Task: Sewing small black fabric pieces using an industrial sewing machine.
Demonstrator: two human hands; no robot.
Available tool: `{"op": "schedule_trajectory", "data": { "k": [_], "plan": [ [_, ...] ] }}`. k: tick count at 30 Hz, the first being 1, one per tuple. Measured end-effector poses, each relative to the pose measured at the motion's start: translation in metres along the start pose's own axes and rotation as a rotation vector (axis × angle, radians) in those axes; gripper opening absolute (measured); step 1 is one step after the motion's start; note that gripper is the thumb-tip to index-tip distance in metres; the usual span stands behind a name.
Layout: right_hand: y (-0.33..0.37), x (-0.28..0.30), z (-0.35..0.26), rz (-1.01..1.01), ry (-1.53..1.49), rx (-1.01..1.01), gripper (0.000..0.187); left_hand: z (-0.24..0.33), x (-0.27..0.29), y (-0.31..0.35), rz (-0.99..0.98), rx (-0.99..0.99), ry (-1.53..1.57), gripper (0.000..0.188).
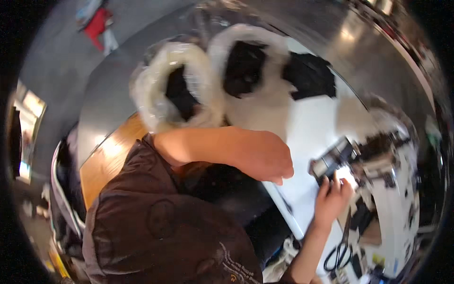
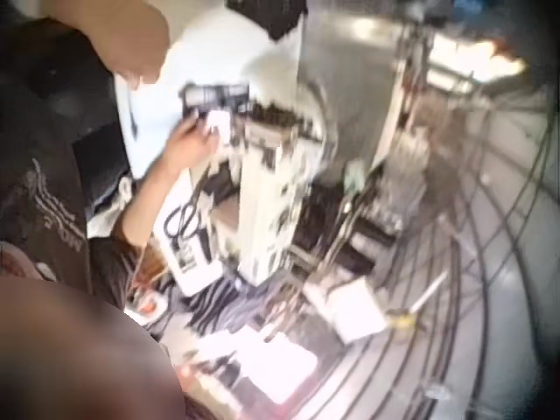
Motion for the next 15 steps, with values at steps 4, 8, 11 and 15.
{"op": "schedule_trajectory", "data": {
  "k": [4,8,11,15],
  "plan": [
    [-0.005,0.009,-0.011,-0.059,-0.088,-0.028,0.036,-0.039,0.044,0.118,0.247,0.385,-0.020,0.019],
    [-0.006,0.005,-0.014,-0.036,-0.086,-0.009,0.036,-0.111,0.070,0.251,0.424,1.130,-0.404,0.021],
    [-0.005,0.005,-0.010,-0.035,-0.082,-0.024,0.035,-0.139,0.062,0.280,0.623,1.094,-0.378,0.029],
    [0.008,-0.017,0.016,0.025,-0.002,-0.069,0.040,-0.175,0.044,0.273,0.621,1.054,-0.353,0.043]
  ]
}}
Point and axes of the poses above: each hand's wrist, its own y-axis away from the middle knuckle, its own x-axis out of the back of the hand, z = x × y, the point moved 8 cm from there along -y, towards the middle knuckle, and after that the axes turned 12 degrees about y, right-handed, at the moved point
